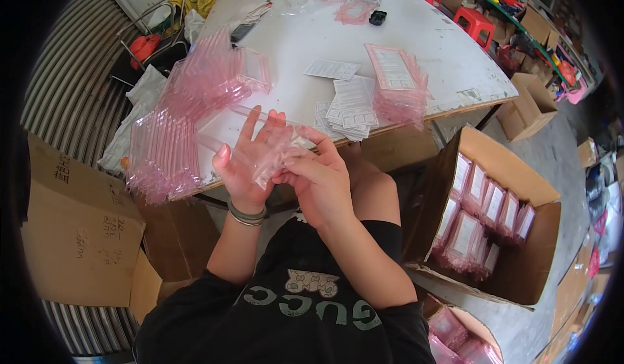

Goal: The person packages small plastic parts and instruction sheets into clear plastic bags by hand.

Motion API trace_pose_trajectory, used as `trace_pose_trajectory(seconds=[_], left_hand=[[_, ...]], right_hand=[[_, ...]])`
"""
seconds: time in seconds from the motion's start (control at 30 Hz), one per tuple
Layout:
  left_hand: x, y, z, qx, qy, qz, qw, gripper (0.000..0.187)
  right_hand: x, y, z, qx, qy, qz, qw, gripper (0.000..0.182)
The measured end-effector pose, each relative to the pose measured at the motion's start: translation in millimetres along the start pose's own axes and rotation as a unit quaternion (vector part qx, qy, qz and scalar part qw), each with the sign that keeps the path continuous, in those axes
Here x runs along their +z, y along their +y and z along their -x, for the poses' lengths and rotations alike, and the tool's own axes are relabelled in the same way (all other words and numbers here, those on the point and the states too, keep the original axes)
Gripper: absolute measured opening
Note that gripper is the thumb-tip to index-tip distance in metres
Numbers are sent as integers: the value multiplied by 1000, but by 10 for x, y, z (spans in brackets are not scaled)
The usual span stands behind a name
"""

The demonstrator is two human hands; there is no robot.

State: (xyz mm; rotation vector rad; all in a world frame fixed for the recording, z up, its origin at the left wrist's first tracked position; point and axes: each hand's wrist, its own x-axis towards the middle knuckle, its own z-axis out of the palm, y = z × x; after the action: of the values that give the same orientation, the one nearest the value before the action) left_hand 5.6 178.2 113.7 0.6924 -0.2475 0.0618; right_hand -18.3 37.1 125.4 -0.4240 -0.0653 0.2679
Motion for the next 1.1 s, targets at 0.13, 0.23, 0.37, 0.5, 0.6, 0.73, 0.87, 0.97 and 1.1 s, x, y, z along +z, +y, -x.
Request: trace_pose_trajectory(seconds=[0.13, 0.23, 0.37, 0.5, 0.6, 0.73, 0.87, 0.97, 1.1], left_hand=[[-32, 20, -12, 12, -14, 24, 1000, 98], [-43, 13, 1, 6, -8, 44, 999, 96], [-7, 69, 6, -16, 21, 108, 994, 92], [67, 78, 40, -36, 59, 115, 991, 93], [-1, 61, 57, -57, 41, 172, 983, 95], [-41, 53, 73, -73, 25, 202, 976, 96], [-3, 0, 61, -32, 18, 136, 990, 94], [17, -18, 61, -1, 9, 100, 995, 91], [3, -11, 88, -24, 12, 145, 989, 82]], right_hand=[[12, -3, 37, -16, -2, -25, 1000, 48], [-84, 44, 21, -60, -20, 28, 998, 49], [-141, 31, -3, -60, -88, 25, 994, 50], [-94, 95, -14, -107, -67, 97, 987, 49], [-98, 115, -23, -96, -68, 57, 991, 49], [-57, 100, -20, -87, -67, 24, 994, 48], [13, 76, 1, -85, -9, -4, 996, 45], [50, 50, 5, -90, 37, 31, 995, 49], [-48, 230, -60, -247, 58, 190, 948, 44]])
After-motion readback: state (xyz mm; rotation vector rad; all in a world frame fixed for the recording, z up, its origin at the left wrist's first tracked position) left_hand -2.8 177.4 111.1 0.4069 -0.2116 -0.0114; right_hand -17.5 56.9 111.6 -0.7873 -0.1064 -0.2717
